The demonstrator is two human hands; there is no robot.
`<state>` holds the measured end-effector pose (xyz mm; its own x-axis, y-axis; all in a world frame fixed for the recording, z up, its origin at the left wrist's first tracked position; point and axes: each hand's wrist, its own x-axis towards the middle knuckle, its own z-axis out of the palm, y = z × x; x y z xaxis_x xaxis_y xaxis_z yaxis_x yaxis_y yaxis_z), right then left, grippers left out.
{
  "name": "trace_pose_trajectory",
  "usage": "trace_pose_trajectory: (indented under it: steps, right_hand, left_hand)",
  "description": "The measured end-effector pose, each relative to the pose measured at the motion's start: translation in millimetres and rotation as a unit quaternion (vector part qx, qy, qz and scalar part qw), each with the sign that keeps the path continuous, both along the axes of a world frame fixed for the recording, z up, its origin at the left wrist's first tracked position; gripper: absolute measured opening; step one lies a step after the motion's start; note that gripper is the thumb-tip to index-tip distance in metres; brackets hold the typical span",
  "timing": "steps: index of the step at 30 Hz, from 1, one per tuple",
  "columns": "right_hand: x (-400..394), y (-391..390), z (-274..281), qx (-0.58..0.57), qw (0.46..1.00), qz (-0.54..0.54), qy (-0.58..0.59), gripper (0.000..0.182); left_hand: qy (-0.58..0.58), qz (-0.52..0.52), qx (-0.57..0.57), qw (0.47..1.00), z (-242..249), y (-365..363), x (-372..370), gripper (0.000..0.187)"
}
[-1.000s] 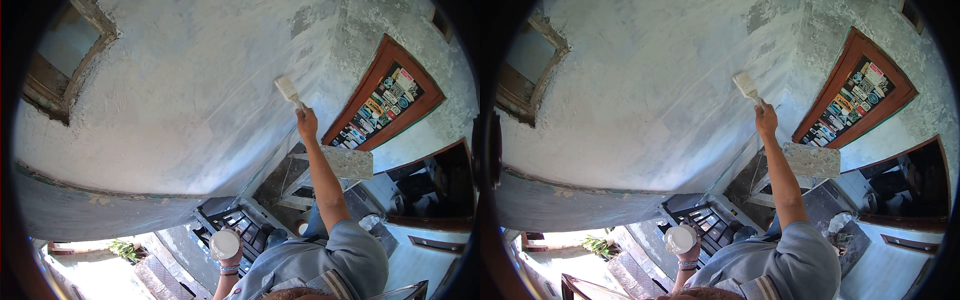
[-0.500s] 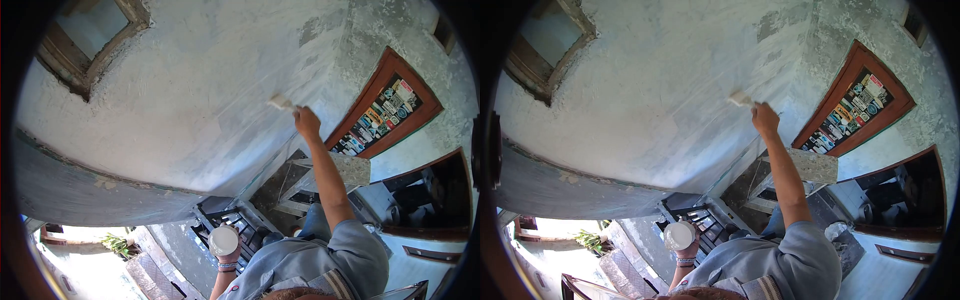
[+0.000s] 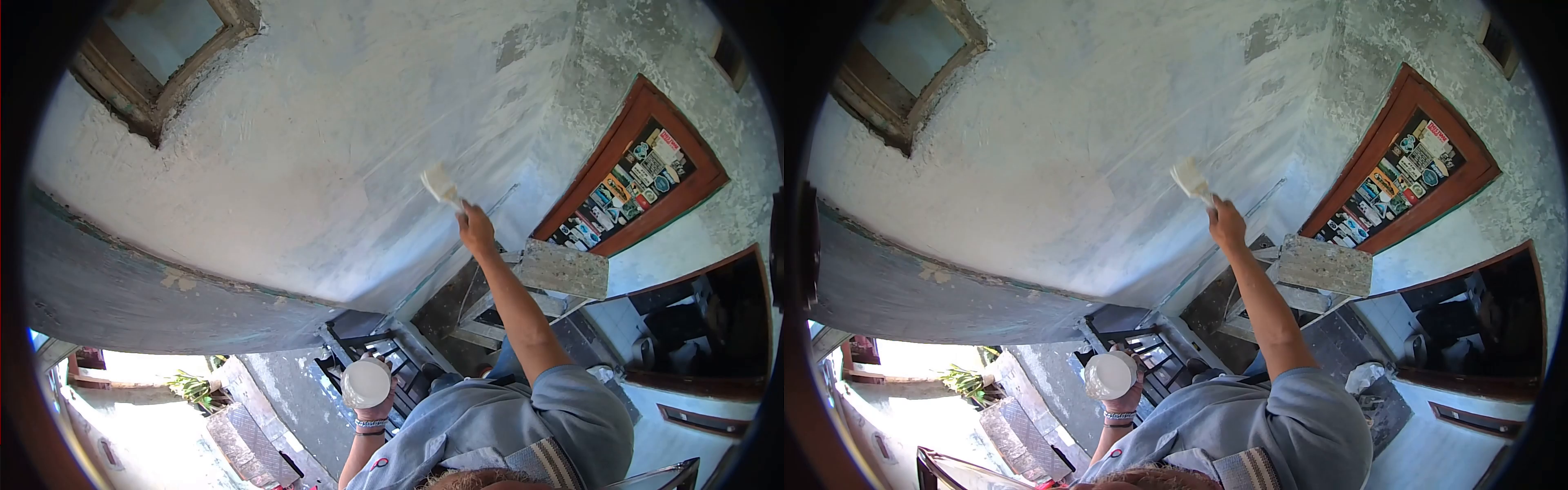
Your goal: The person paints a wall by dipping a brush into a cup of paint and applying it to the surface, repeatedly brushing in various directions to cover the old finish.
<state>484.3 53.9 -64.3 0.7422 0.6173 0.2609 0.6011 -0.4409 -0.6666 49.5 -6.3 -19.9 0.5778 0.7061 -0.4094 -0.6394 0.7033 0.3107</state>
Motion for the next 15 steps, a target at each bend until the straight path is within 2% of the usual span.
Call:
trace_pose_trajectory:
  steps: [3, 6, 8, 11, 13, 15]
  right_hand:
    - [-7.1, -34.9, -72.4, -0.156, 0.987, 0.008, 0.032, 0.035]
    - [-6.0, -42.1, -85.6, -0.230, 0.972, 0.000, 0.043, 0.034]
    - [-0.1, -30.8, -60.4, -0.186, 0.982, 0.017, 0.014, 0.033]
    - [0.9, -13.5, 21.0, -0.083, 0.996, -0.003, -0.030, 0.033]
    - [-3.2, -24.5, 57.0, -0.016, 1.000, -0.002, -0.019, 0.032]
    - [-6.5, -27.2, 57.7, 0.077, 0.997, -0.005, -0.011, 0.032]
  left_hand:
    - [0.013, 0.007, -0.003, 1.000, -2.4, -2.8, -3.0, 0.059]
    - [0.023, 0.003, -0.004, 1.000, -9.3, -6.1, -5.6, 0.062]
    - [0.020, -0.002, -0.010, 1.000, -12.3, -5.2, -5.7, 0.063]
    - [0.017, -0.002, -0.024, 1.000, -16.7, -5.3, -3.5, 0.065]
    - [0.025, -0.002, -0.030, 0.999, -22.4, -7.5, -5.7, 0.065]
    - [0.011, -0.003, -0.039, 0.999, -26.9, -8.3, -5.5, 0.066]
